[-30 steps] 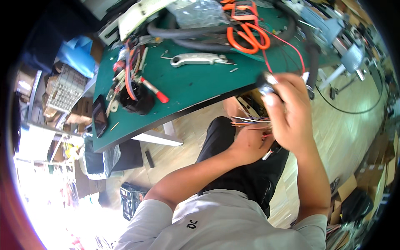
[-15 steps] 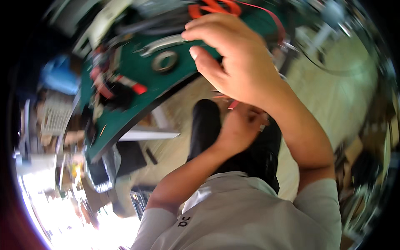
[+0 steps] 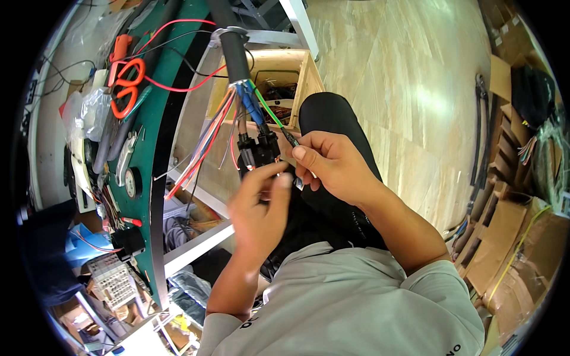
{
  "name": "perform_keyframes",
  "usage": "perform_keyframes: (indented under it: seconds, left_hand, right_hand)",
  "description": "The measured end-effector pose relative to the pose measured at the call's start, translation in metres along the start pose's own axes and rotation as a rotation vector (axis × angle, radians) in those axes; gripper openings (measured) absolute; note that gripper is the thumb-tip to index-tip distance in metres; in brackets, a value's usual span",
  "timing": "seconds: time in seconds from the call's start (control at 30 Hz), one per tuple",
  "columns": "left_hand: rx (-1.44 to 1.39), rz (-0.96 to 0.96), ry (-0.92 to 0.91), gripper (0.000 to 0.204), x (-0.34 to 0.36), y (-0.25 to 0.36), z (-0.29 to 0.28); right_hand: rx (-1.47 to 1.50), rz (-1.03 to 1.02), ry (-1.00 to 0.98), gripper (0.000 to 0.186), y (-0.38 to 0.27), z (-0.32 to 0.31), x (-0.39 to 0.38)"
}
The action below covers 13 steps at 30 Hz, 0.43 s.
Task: The person attaches wires to a black connector block, strips insulation from a wire using a utility knife, and wraps the connection with black electrical tape.
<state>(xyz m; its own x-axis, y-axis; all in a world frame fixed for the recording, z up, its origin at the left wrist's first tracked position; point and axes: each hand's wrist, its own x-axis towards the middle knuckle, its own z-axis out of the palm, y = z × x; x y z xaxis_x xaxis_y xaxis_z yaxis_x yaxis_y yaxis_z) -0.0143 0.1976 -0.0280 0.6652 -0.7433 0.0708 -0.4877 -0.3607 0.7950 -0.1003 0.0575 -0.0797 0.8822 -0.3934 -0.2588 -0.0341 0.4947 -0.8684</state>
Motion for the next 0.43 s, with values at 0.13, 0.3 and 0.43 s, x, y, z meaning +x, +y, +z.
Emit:
perform_keyframes:
  seconds: [0.13,0.3,0.43]
  left_hand:
    - [0.016,-0.051,0.367,0.052,0.004,-0.035,-0.007]
    - [-0.479,-0.28,0.0,0.076,0.045,-0.049,-0.002]
    - [-0.738,-0.419,-0.174,0.082,0.056,-0.054,0.003]
  right_hand:
    - [-0.083,0.046,0.016,0.031,0.015,-0.013,0.007]
    - [0.025,-0.027,-0.041,0.034,0.035,-0.016,0.013]
    - [0.114,0.046,-0.045,0.033,0.046,-0.018,0.017]
